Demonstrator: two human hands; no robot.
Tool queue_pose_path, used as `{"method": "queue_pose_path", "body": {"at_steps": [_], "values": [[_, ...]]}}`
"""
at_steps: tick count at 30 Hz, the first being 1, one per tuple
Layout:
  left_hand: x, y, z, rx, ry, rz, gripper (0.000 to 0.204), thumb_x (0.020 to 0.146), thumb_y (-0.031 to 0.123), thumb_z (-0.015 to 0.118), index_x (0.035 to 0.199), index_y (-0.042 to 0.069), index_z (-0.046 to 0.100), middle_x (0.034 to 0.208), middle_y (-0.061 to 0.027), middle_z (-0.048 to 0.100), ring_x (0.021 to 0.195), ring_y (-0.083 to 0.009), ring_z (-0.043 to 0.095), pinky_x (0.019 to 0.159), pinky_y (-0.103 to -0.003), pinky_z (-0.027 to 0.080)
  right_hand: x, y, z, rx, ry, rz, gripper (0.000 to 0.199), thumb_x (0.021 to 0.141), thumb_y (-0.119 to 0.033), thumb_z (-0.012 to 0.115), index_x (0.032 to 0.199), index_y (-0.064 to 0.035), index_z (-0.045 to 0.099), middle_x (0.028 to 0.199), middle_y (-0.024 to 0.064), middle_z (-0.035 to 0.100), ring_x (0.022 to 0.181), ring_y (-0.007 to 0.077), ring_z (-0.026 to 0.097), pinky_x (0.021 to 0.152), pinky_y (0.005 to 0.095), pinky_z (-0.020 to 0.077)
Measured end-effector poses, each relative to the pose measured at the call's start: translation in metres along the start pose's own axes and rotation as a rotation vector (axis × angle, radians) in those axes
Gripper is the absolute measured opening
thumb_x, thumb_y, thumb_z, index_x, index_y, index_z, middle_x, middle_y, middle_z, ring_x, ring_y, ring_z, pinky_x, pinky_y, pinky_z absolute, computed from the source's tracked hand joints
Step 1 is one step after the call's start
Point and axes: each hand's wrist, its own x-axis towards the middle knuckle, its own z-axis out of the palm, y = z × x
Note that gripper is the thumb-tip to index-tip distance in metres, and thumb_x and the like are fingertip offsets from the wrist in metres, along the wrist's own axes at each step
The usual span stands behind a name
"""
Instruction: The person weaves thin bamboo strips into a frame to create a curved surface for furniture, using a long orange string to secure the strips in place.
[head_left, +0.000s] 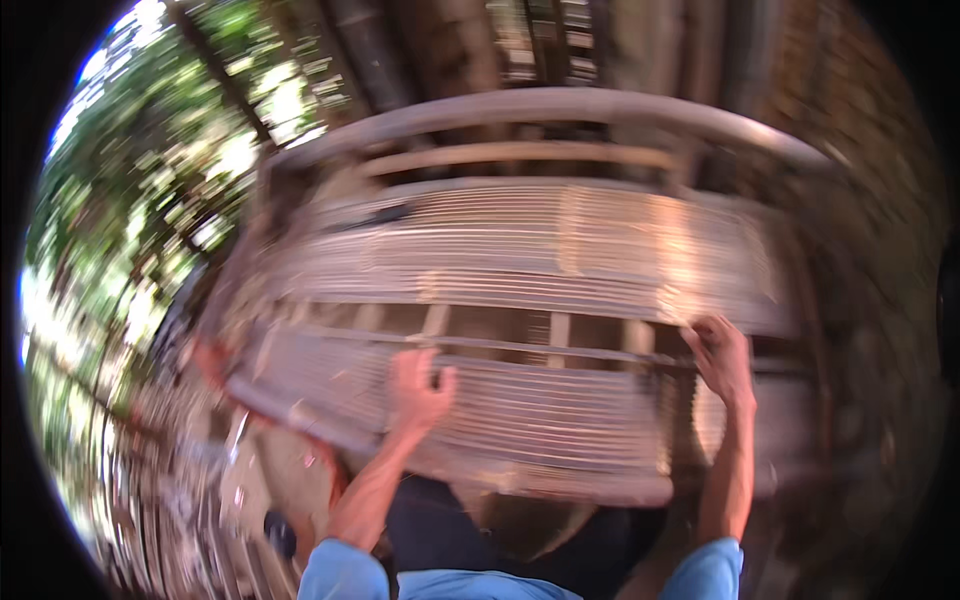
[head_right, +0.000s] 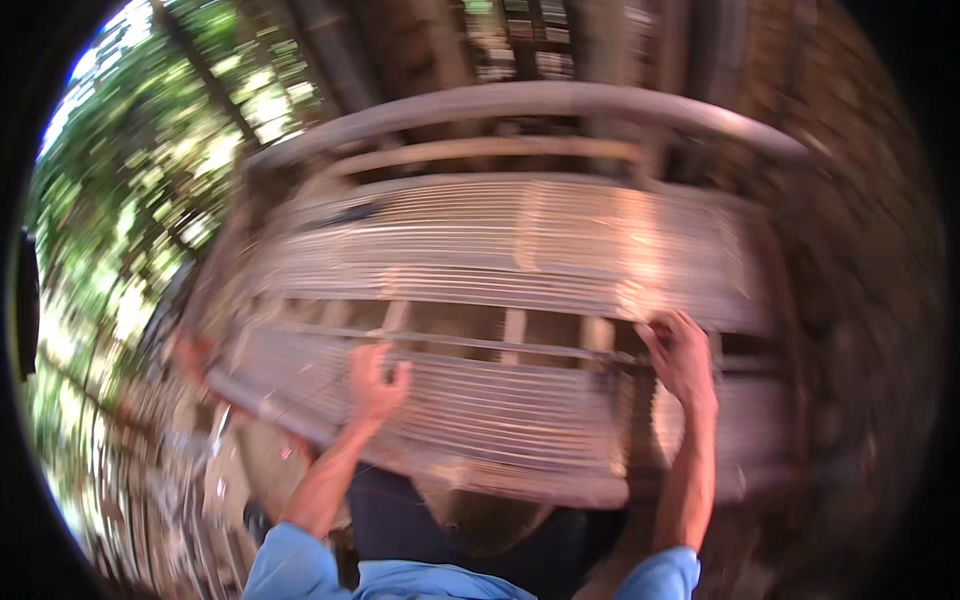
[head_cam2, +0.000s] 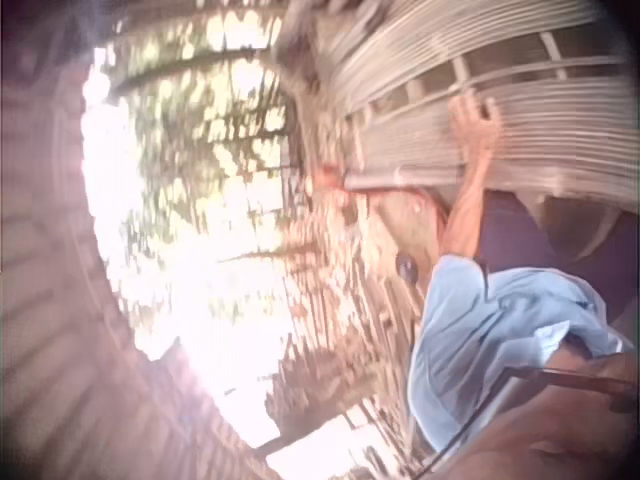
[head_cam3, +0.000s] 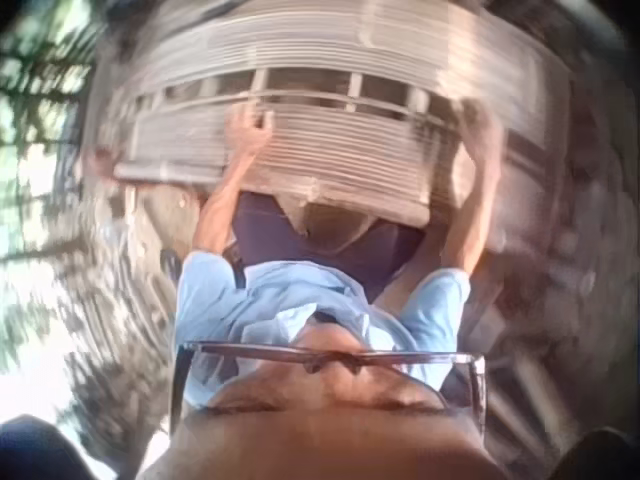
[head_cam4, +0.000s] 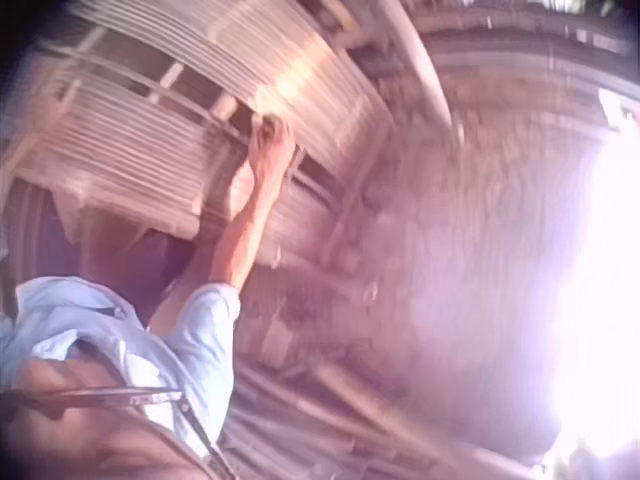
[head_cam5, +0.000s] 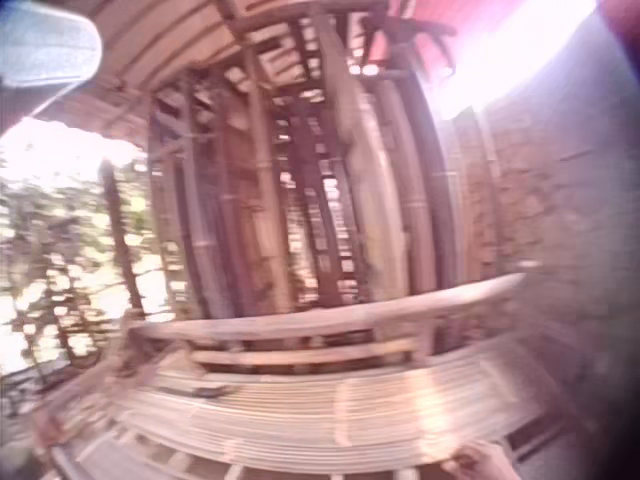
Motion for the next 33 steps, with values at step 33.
{"method": "queue_pose_path", "body": {"at_steps": [33], "values": [[0.061, 0.08, 0.056, -0.17, -0.613, 0.134, 0.03, 0.1, 0.037, 0.059, 0.09, 0.009, 0.065, 0.087, -0.0101, 0.067, 0.087, -0.0297, 0.062, 0.08, -0.043, 0.039, -0.096, 0.132, -0.094, -0.532, 0.169, 0.31, 0.049, 0.088, -0.052, 0.072, 0.1, -0.0045, 0.071, 0.104, 0.0145, 0.057, 0.109, 0.0324, 0.053, 0.107, 0.0474, 0.0367]]}}
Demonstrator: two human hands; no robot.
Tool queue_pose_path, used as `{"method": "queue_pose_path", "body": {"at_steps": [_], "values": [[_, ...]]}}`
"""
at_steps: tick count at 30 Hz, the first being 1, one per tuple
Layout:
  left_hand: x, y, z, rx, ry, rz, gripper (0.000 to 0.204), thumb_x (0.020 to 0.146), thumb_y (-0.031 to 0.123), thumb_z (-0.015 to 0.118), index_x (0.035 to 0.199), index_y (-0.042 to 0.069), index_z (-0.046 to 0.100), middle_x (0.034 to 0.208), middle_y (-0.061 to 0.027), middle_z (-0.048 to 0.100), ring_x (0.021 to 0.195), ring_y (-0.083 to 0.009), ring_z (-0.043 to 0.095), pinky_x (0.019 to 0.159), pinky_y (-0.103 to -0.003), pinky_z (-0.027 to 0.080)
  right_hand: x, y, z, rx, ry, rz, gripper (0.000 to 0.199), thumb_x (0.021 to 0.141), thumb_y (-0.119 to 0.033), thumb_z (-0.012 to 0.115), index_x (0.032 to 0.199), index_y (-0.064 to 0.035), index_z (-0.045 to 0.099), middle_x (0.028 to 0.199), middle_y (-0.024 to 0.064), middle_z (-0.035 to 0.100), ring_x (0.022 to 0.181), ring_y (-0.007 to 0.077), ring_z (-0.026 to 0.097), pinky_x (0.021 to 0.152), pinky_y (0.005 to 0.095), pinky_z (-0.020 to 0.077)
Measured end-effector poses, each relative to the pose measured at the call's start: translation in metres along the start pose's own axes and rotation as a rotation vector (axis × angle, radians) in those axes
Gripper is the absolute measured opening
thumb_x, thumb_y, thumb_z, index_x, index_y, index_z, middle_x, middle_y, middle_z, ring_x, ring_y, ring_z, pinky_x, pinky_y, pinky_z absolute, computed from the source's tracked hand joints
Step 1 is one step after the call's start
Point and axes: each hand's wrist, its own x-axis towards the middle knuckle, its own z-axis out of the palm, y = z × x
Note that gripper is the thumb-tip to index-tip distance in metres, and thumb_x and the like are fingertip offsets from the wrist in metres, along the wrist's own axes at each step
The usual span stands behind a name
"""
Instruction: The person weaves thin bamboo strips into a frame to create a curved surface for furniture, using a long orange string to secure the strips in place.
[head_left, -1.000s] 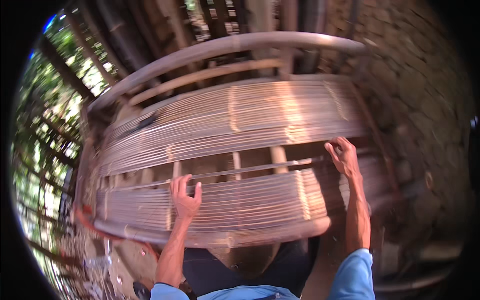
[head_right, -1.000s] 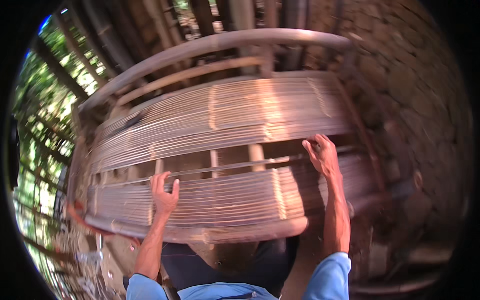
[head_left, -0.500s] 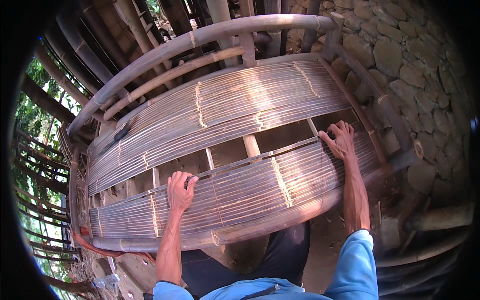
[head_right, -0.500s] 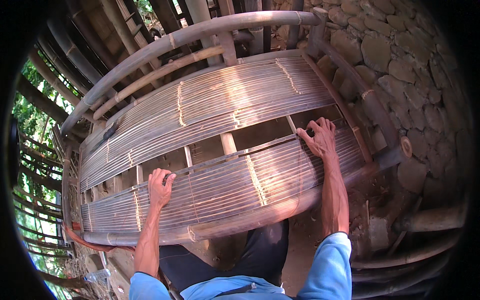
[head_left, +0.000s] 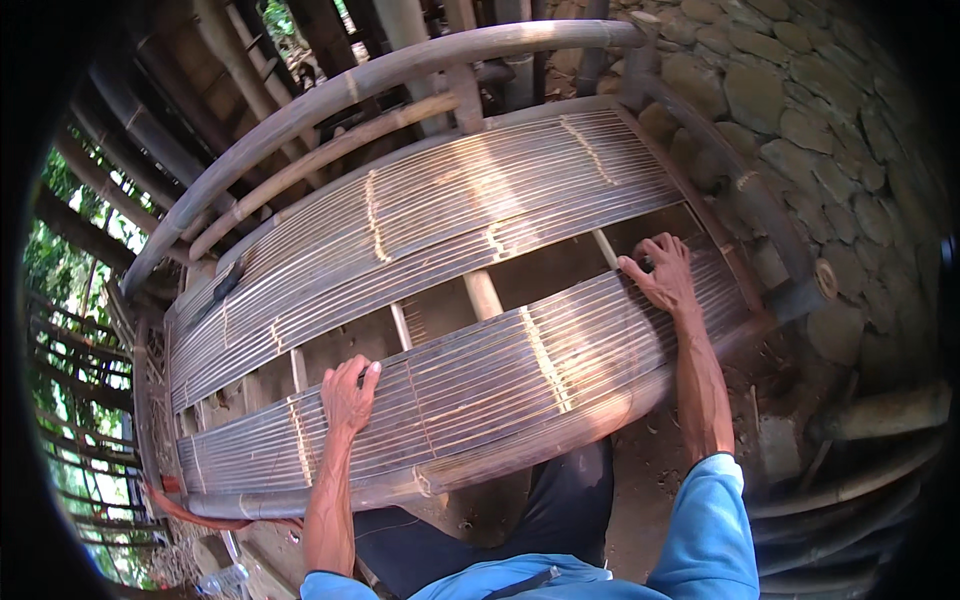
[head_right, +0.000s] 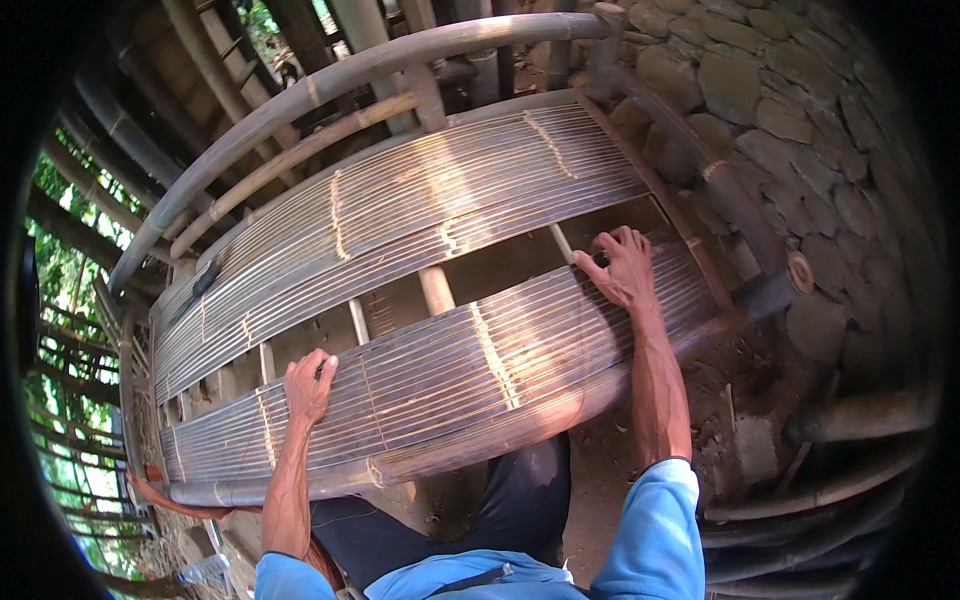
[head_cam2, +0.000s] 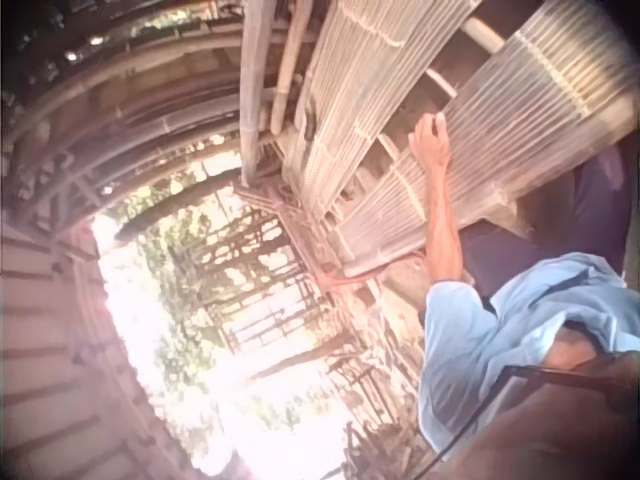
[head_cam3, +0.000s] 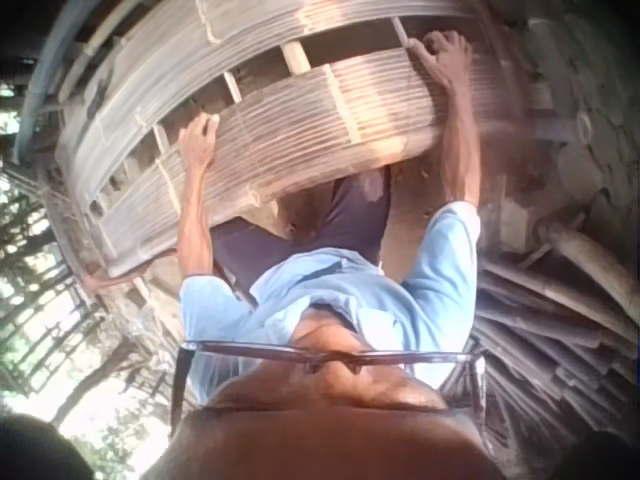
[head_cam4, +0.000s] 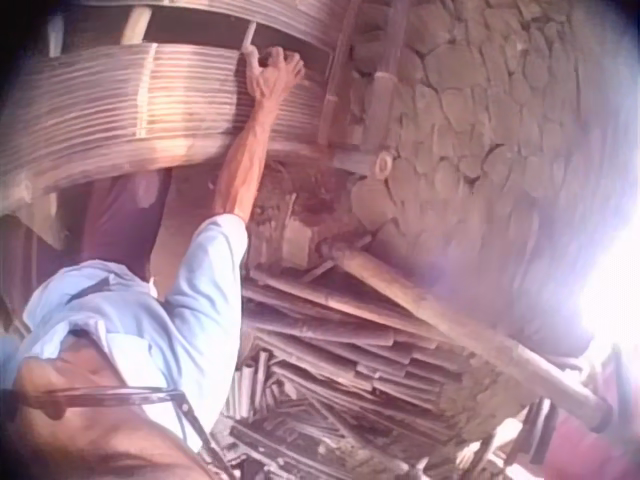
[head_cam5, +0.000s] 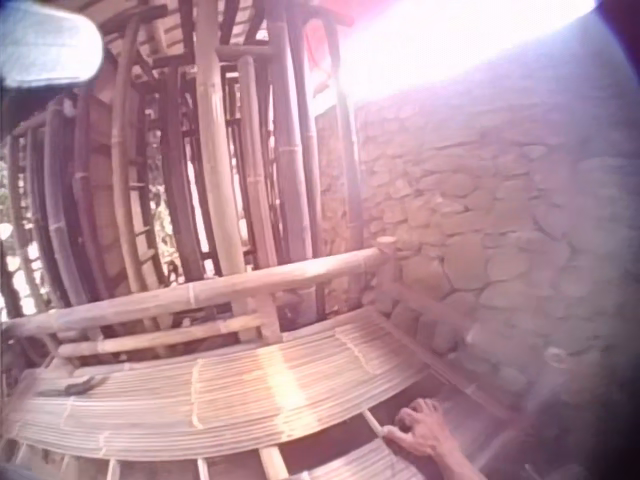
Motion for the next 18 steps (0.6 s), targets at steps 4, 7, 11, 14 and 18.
{"method": "queue_pose_path", "body": {"at_steps": [4, 7, 11, 14, 18], "values": [[-0.006, -0.011, 0.0, -0.001, 0.061, 0.046, 0.024, 0.098, 0.031, 0.061, 0.092, 0.008, 0.065, 0.089, -0.0105, 0.066, 0.092, -0.0314, 0.06, 0.081, -0.043, 0.04, -0.036, -0.026, -0.014, 0.041, 0.235, 0.029, 0.032, 0.085, -0.032, 0.081, 0.093, -0.0044, 0.068, 0.107, 0.0162, 0.059, 0.105, 0.0336, 0.055, 0.097, 0.0482, 0.0414], [-0.005, 0.008, -0.001, 0.027, 0.303, 0.144, 0.022, 0.093, 0.029, 0.065, 0.092, 0.008, 0.066, 0.09, -0.0096, 0.065, 0.093, -0.0322, 0.059, 0.083, -0.045, 0.04, -0.09, -0.064, -0.054, 0.051, 0.034, 0.063, 0.054, 0.08, -0.054, 0.08, 0.065, -0.0035, 0.068, 0.09, 0.0165, 0.06, 0.096, 0.0345, 0.056, 0.088, 0.0488, 0.0442], [-0.006, 0.077, 0.014, -0.04, 0.304, 0.192, 0.027, 0.085, 0.031, 0.072, 0.097, 0.008, 0.068, 0.092, -0.0079, 0.065, 0.093, -0.0301, 0.058, 0.089, -0.047, 0.039, -0.137, -0.075, -0.04, 0.095, -0.021, 0.017, 0.032, 0.081, -0.034, 0.081, 0.075, -0.0033, 0.075, 0.094, 0.0139, 0.059, 0.098, 0.0318, 0.052, 0.087, 0.0466, 0.045], [-0.013, 0.173, 0.023, -0.314, 0.042, 0.208, 0.034, 0.082, 0.029, 0.079, 0.105, 0.007, 0.068, 0.094, -0.0083, 0.069, 0.098, -0.0278, 0.062, 0.096, -0.044, 0.041, -0.13, -0.088, -0.036, 0.411, -0.043, 0.047, 0.015, 0.079, -0.02, 0.079, 0.079, -0.0052, 0.077, 0.096, 0.0122, 0.057, 0.097, 0.0296, 0.051, 0.089, 0.0427, 0.0457], [-0.011, 0.262, 0.038, -0.942, -0.249, 0.143, 0.037, 0.089, 0.027, 0.078, 0.114, 0.004, 0.065, 0.1, -0.0095, 0.072, 0.089, -0.0225, 0.067, 0.09, -0.037, 0.047, -0.097, -0.122, -0.062, 0.738, 0.009, -0.014, 0.014, 0.084, -0.02, 0.083, 0.089, -0.0072, 0.082, 0.118, 0.0127, 0.061, 0.12, 0.0271, 0.052, 0.102, 0.0415, 0.0444]]}}
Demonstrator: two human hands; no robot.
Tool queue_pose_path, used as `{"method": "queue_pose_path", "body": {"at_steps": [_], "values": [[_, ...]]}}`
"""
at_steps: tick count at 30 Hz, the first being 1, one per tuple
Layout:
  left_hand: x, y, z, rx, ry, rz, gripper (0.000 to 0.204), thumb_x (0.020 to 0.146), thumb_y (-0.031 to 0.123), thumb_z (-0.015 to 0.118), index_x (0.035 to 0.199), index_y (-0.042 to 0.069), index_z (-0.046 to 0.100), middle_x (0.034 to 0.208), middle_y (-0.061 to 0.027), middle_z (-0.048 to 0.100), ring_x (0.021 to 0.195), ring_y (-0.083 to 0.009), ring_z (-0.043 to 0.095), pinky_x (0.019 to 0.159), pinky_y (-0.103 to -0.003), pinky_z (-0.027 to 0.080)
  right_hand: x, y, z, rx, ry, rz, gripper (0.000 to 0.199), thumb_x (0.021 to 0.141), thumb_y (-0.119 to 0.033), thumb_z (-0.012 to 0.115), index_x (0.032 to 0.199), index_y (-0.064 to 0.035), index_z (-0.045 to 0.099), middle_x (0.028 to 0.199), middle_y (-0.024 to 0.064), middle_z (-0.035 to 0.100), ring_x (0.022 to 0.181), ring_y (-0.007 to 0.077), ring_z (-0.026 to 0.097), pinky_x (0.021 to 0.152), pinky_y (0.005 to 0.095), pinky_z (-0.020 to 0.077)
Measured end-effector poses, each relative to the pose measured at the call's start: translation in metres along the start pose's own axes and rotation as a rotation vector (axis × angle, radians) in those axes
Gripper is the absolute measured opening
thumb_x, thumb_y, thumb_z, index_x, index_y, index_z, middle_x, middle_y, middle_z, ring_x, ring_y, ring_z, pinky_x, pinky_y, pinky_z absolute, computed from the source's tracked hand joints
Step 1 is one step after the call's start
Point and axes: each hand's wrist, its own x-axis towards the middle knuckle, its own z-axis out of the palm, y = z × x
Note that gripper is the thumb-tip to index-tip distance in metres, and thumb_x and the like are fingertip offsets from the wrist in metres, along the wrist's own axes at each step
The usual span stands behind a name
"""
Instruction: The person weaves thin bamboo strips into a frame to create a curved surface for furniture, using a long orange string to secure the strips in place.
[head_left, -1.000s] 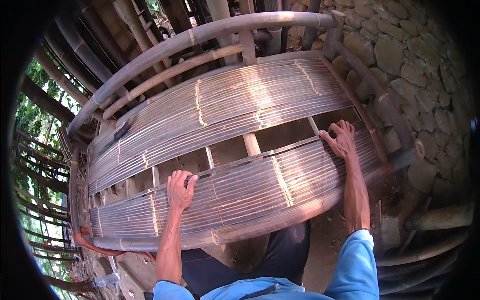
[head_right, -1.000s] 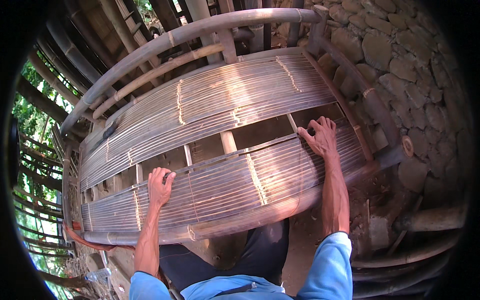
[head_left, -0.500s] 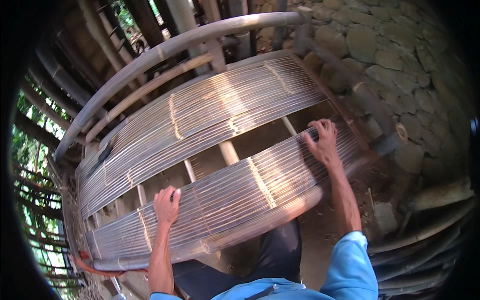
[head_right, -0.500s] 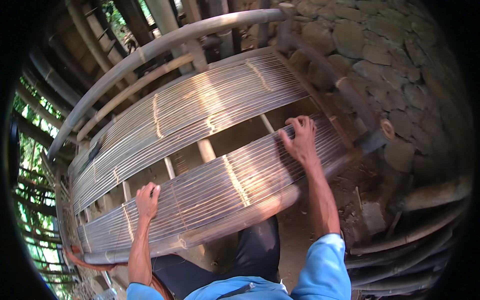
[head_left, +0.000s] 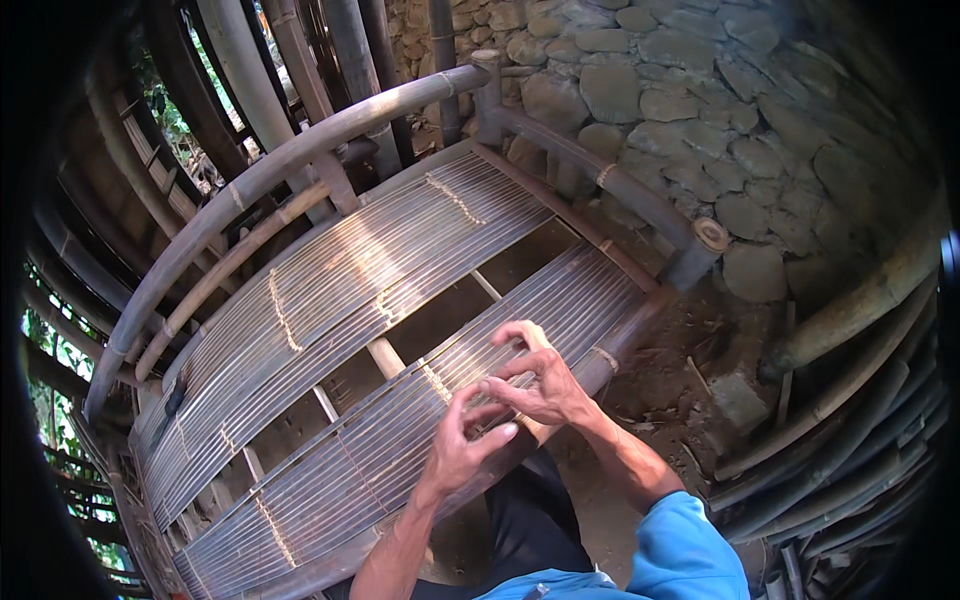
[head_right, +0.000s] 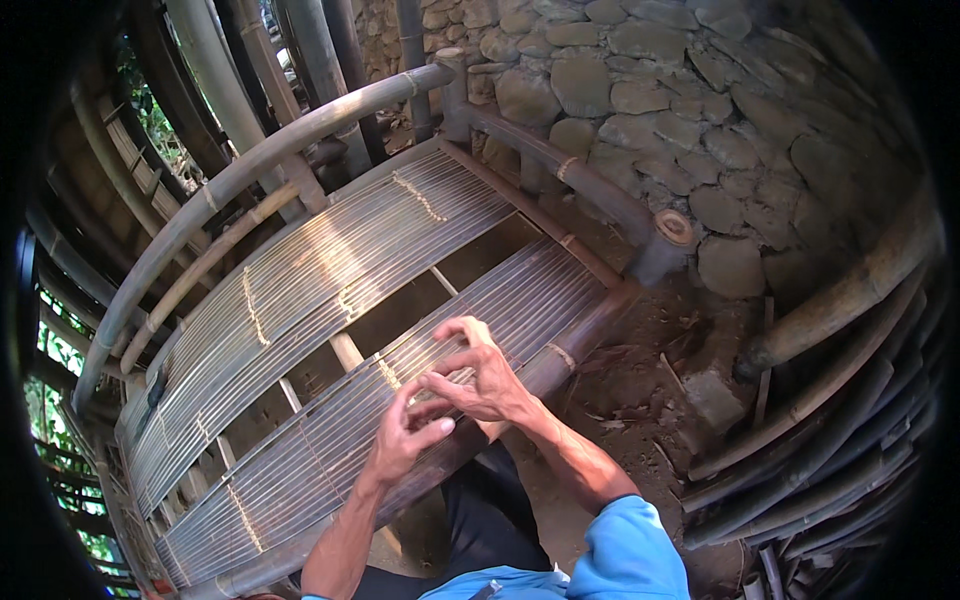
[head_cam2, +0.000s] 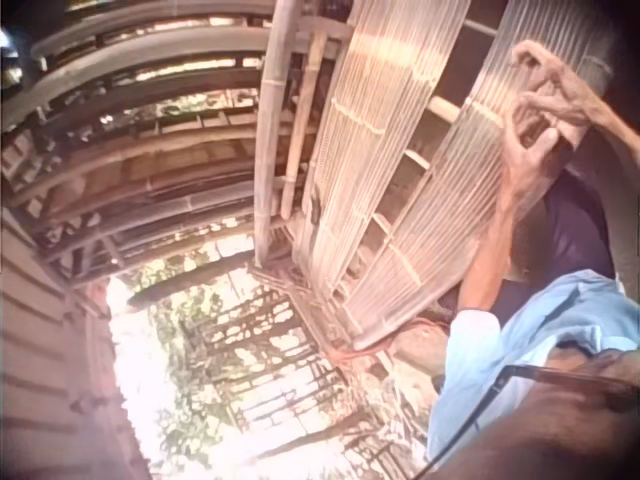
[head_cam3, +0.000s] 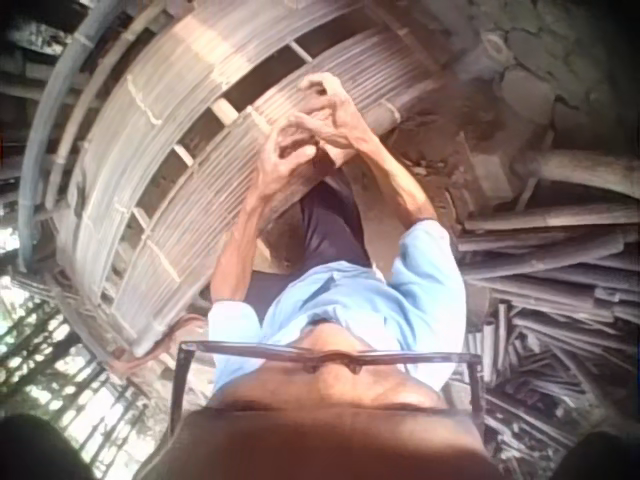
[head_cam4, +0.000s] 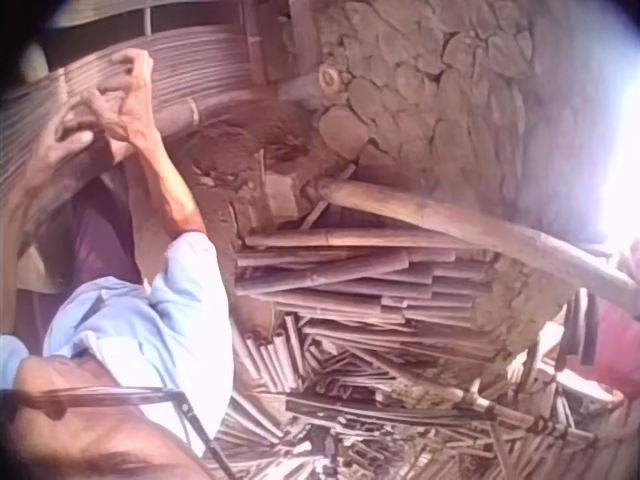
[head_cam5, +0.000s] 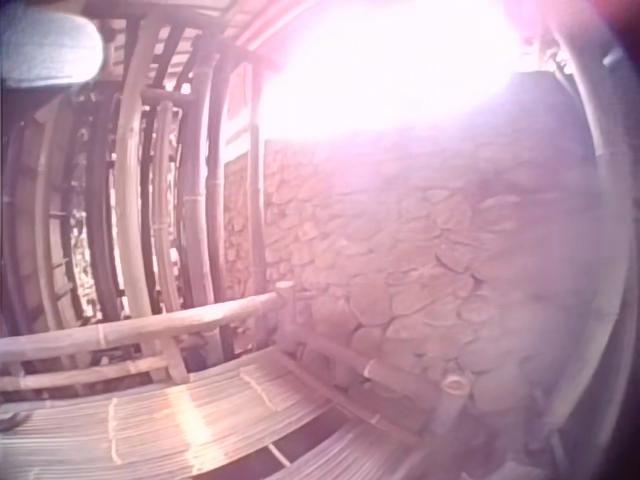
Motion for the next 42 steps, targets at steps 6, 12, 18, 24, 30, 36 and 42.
{"method": "queue_pose_path", "body": {"at_steps": [6, 12, 18, 24, 30, 36, 42], "values": [[0.019, 0.063, -0.051, -0.29, -0.503, -0.477, 0.031, 0.105, 0.023, 0.062, 0.124, -0.001, 0.066, 0.067, 0.0047, 0.05, 0.058, -0.0035, 0.04, 0.051, -0.023, 0.034, 0.036, -0.007, -0.032, 0.549, -0.566, -0.032, 0.032, 0.095, -0.035, 0.076, 0.084, -0.0052, 0.082, 0.117, 0.0147, 0.072, 0.111, 0.0267, 0.068, 0.094, 0.0384, 0.0534], [0.038, 0.071, -0.164, 0.177, -0.135, -0.307, 0.018, 0.094, 0.019, 0.073, 0.093, 0.004, 0.082, 0.071, 0.001, 0.069, 0.057, -0.0023, 0.048, 0.05, -0.023, 0.036, 0.068, -0.003, -0.065, -0.073, -0.442, -0.133, 0.035, 0.088, -0.037, 0.082, 0.086, -0.0024, 0.079, 0.105, 0.0132, 0.075, 0.099, 0.0262, 0.067, 0.086, 0.0408, 0.0542], [0.128, -0.054, -0.149, 0.54, 0.113, -0.161, 0.013, 0.082, 0.016, 0.08, 0.083, 0.003, 0.083, 0.061, -0.0023, 0.07, 0.054, -0.0072, 0.057, 0.053, -0.028, 0.047, 0.116, 0.079, -0.075, -0.574, -0.221, -0.005, 0.033, 0.091, -0.032, 0.064, 0.107, -0.0085, 0.08, 0.105, 0.0167, 0.076, 0.099, 0.0348, 0.07, 0.094, 0.0461, 0.0529], [0.221, -0.127, 0.018, 0.642, -0.189, -0.161, 0.017, 0.08, 0.018, 0.073, 0.091, 0.008, 0.082, 0.09, -0.0216, 0.076, 0.081, -0.0355, 0.076, 0.076, -0.041, 0.06, 0.135, 0.135, -0.036, -0.702, -0.338, 0.128, 0.035, 0.09, -0.027, 0.053, 0.115, -0.0171, 0.076, 0.096, 0.016, 0.076, 0.094, 0.0358, 0.072, 0.094, 0.0502, 0.0509], [0.259, -0.14, 0.072, 0.214, -0.087, -0.61, 0.02, 0.08, 0.007, 0.063, 0.089, -0.001, 0.078, 0.086, -0.0195, 0.075, 0.076, -0.0237, 0.072, 0.065, -0.044, 0.053, 0.142, 0.13, -0.019, -0.747, -0.513, 0.221, 0.038, 0.091, -0.027, 0.047, 0.114, -0.0151, 0.075, 0.096, 0.0189, 0.075, 0.094, 0.0376, 0.071, 0.092, 0.0532, 0.0482], [0.221, -0.112, 0.057, 0.607, 0.048, 0.053, 0.041, 0.083, 0.024, 0.07, 0.117, 0.0, 0.071, 0.102, -0.0217, 0.072, 0.099, -0.0392, 0.064, 0.097, -0.045, 0.052, 0.12, 0.14, -0.021, -0.552, -0.072, 0.012, 0.013, 0.087, -0.019, 0.067, 0.092, -0.0098, 0.075, 0.116, 0.0156, 0.063, 0.117, 0.0346, 0.058, 0.1, 0.0488, 0.0409], [0.118, -0.015, 0.027, 0.608, -0.213, 0.425, 0.018, 0.084, 0.01, 0.072, 0.097, -0.002, 0.071, 0.134, -0.0238, 0.054, 0.131, -0.0421, 0.046, 0.11, -0.05, 0.043, 0.036, 0.047, -0.037, -0.427, 0.018, -0.28, 0.014, 0.08, -0.011, 0.078, 0.087, -0.0114, 0.067, 0.132, 0.015, 0.05, 0.127, 0.0355, 0.047, 0.107, 0.05, 0.0334]]}}
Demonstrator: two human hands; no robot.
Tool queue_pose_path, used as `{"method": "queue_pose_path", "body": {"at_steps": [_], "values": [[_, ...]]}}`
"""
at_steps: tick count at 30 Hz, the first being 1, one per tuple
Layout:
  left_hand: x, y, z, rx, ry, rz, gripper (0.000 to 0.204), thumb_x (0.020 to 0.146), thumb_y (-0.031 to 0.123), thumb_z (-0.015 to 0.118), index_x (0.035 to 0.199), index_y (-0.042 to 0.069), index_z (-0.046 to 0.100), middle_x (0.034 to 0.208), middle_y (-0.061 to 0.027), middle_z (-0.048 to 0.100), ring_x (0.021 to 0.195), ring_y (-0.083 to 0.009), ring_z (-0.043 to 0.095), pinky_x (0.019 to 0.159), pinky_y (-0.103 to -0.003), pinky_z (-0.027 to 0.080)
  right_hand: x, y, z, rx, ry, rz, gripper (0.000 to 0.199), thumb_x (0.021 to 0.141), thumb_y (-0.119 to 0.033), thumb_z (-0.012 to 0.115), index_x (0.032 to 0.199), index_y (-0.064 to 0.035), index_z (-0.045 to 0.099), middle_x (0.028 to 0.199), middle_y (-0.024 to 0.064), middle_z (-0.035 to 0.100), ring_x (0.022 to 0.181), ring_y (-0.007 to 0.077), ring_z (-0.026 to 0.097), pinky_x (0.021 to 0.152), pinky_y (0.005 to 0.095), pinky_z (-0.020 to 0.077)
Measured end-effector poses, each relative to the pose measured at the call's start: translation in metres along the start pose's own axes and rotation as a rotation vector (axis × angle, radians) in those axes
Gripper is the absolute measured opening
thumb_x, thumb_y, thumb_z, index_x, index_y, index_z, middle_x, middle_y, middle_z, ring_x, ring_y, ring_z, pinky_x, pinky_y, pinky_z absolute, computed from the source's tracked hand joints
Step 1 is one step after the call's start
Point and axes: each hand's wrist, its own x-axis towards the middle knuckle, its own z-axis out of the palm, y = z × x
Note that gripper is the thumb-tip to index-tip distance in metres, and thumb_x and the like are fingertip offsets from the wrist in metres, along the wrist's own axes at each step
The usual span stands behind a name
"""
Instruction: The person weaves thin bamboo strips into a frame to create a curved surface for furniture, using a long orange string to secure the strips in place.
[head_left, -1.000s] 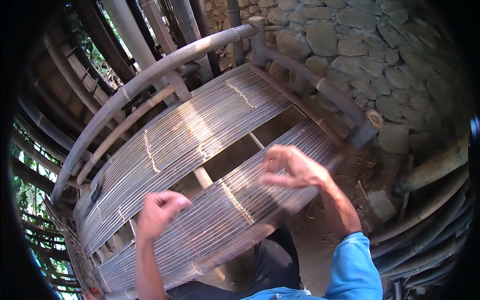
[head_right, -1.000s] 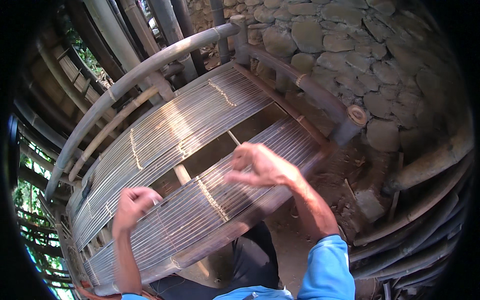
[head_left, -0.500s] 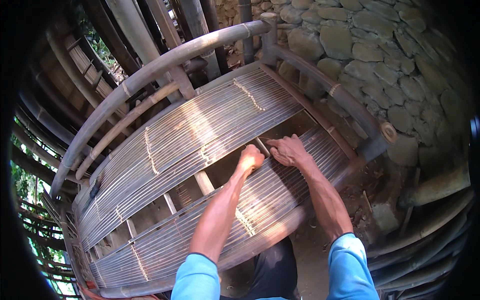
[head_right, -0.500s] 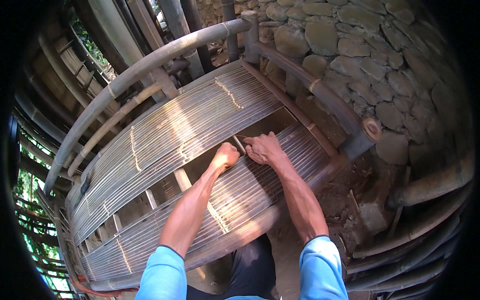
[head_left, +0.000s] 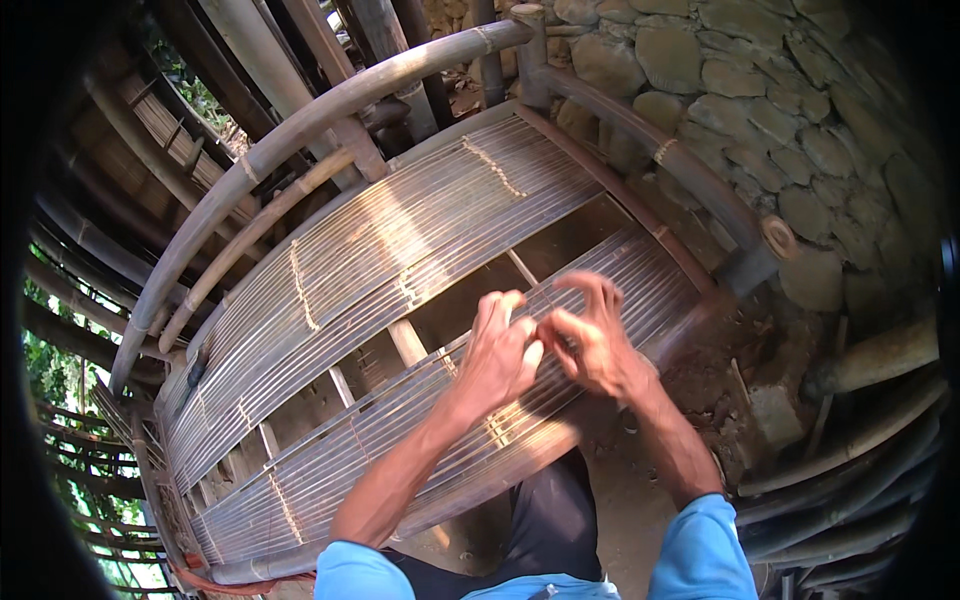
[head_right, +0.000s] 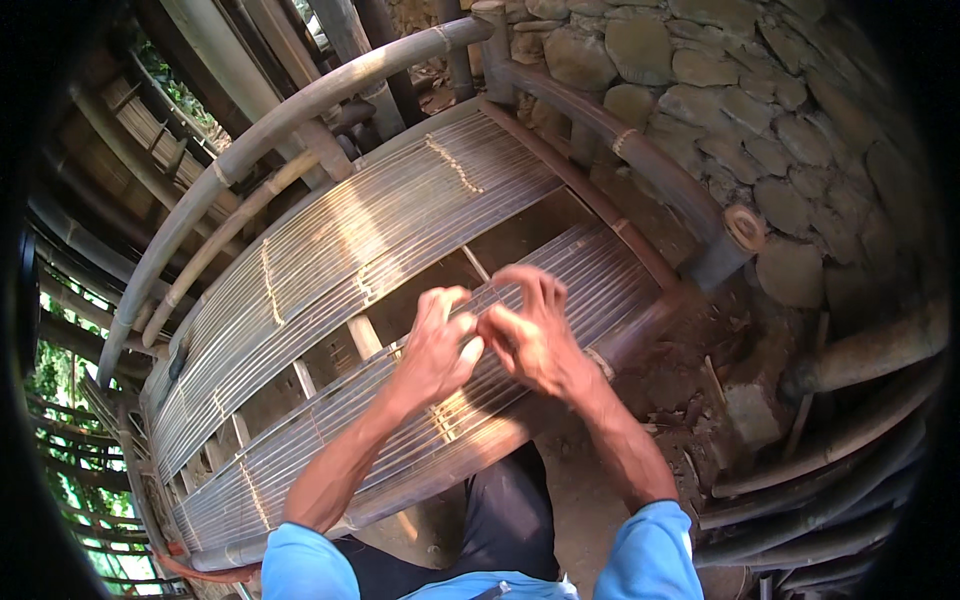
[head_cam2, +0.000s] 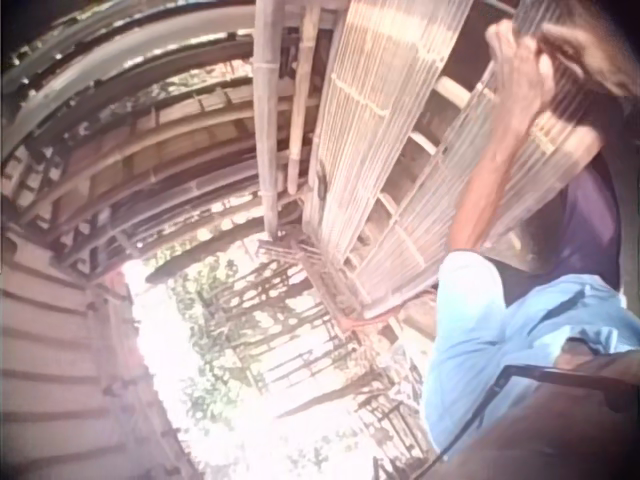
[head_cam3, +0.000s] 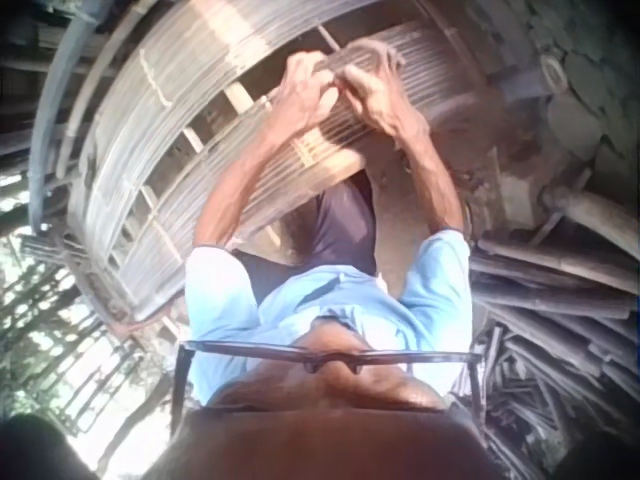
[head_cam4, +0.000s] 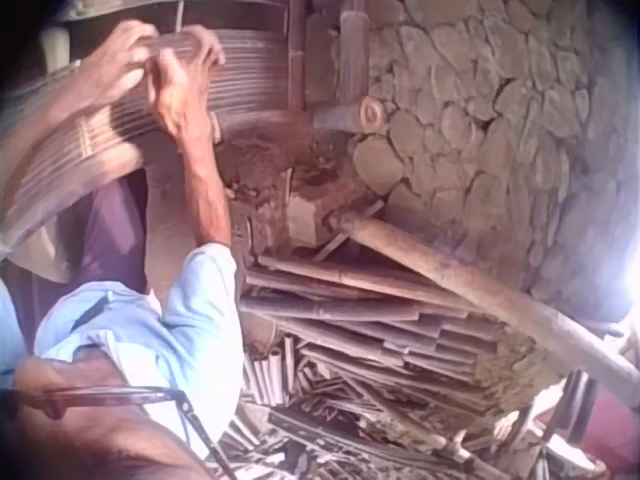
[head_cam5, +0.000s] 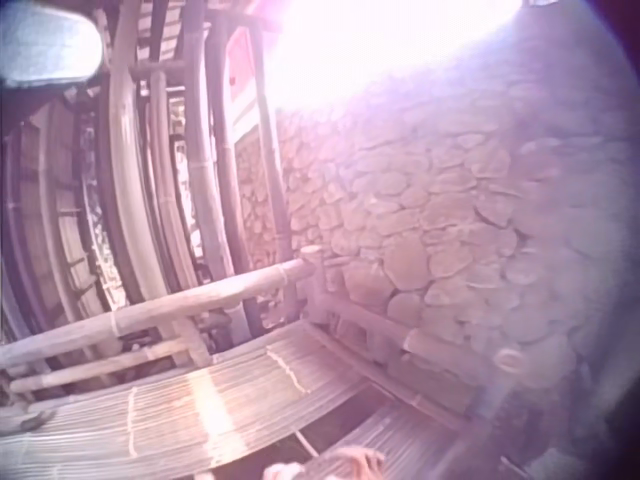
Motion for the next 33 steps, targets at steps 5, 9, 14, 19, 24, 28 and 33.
{"method": "queue_pose_path", "body": {"at_steps": [5, 9, 14, 19, 24, 28, 33], "values": [[-0.085, 0.074, -0.087, -0.406, -0.174, -0.016, 0.018, 0.092, 0.01, 0.069, 0.077, 0.0, 0.068, 0.14, -0.0202, 0.061, 0.143, -0.0398, 0.046, 0.121, -0.051, 0.031, -0.047, -0.055, -0.018, 0.226, -0.135, -0.079, 0.024, 0.087, -0.027, 0.079, 0.087, -0.007, 0.066, 0.129, 0.0119, 0.058, 0.13, 0.0316, 0.052, 0.107, 0.0501, 0.0344], [-0.124, 0.109, -0.141, -0.799, -0.29, 0.039, 0.026, 0.095, 0.012, 0.067, 0.073, 0.0, 0.07, 0.133, -0.0172, 0.069, 0.146, -0.0393, 0.046, 0.121, -0.052, 0.035, -0.055, -0.078, -0.022, 0.328, -0.202, -0.151, 0.033, 0.092, -0.038, 0.075, 0.083, -0.0084, 0.062, 0.129, 0.012, 0.061, 0.136, 0.0294, 0.051, 0.112, 0.0516, 0.0318], [-0.132, 0.149, -0.14, -1.067, -0.189, 0.125, 0.029, 0.093, 0.012, 0.067, 0.067, 0.002, 0.06, 0.085, -0.0176, 0.064, 0.091, -0.0383, 0.059, 0.096, -0.053, 0.033, -0.063, -0.073, -0.018, 0.515, -0.087, -0.179, 0.044, 0.089, -0.041, 0.077, 0.074, -0.0059, 0.055, 0.077, 0.0095, 0.055, 0.085, 0.0319, 0.062, 0.093, 0.043, 0.0464], [-0.15, 0.173, -0.152, -0.889, -0.174, 0.333, 0.028, 0.088, 0.007, 0.073, 0.068, 0.0, 0.055, 0.068, -0.0136, 0.047, 0.061, -0.034, 0.049, 0.067, -0.05, 0.046, -0.089, -0.11, -0.029, 0.49, -0.032, -0.066, 0.038, 0.079, -0.025, 0.084, 0.069, -0.0059, 0.053, 0.068, 0.0088, 0.048, 0.062, 0.0298, 0.047, 0.065, 0.0409, 0.0374], [-0.196, 0.119, -0.152, -0.838, -0.023, 0.024, 0.021, 0.096, 0.01, 0.067, 0.077, 0.001, 0.066, 0.098, -0.0156, 0.073, 0.102, -0.0346, 0.068, 0.095, -0.053, 0.051, -0.074, -0.117, -0.053, 0.43, -0.348, -0.167, 0.045, 0.079, -0.039, 0.084, 0.065, -0.0089, 0.054, 0.064, 0.0064, 0.048, 0.059, 0.027, 0.049, 0.062, 0.041, 0.0369], [-0.259, 0.046, -0.145, 0.139, 0.534, -0.666, 0.026, 0.09, 0.025, 0.078, 0.092, 0.002, 0.064, 0.091, -0.0133, 0.062, 0.091, -0.0357, 0.061, 0.087, -0.048, 0.049, -0.064, -0.152, -0.089, 0.64, -0.68, -0.409, 0.053, 0.073, -0.054, 0.086, 0.061, -0.0109, 0.058, 0.062, 0.0022, 0.054, 0.062, 0.024, 0.057, 0.066, 0.0384, 0.045], [-0.358, 0.008, -0.116, 0.713, 0.503, -1.077, 0.055, 0.084, 0.045, 0.081, 0.108, 0.001, 0.059, 0.105, -0.0174, 0.052, 0.105, -0.0385, 0.05, 0.095, -0.049, 0.038, -0.023, -0.204, -0.065, 0.633, -0.542, -0.451, 0.046, 0.076, -0.055, 0.082, 0.075, -0.0097, 0.071, 0.083, 0.0047, 0.071, 0.081, 0.0251, 0.068, 0.078, 0.043, 0.0486]]}}
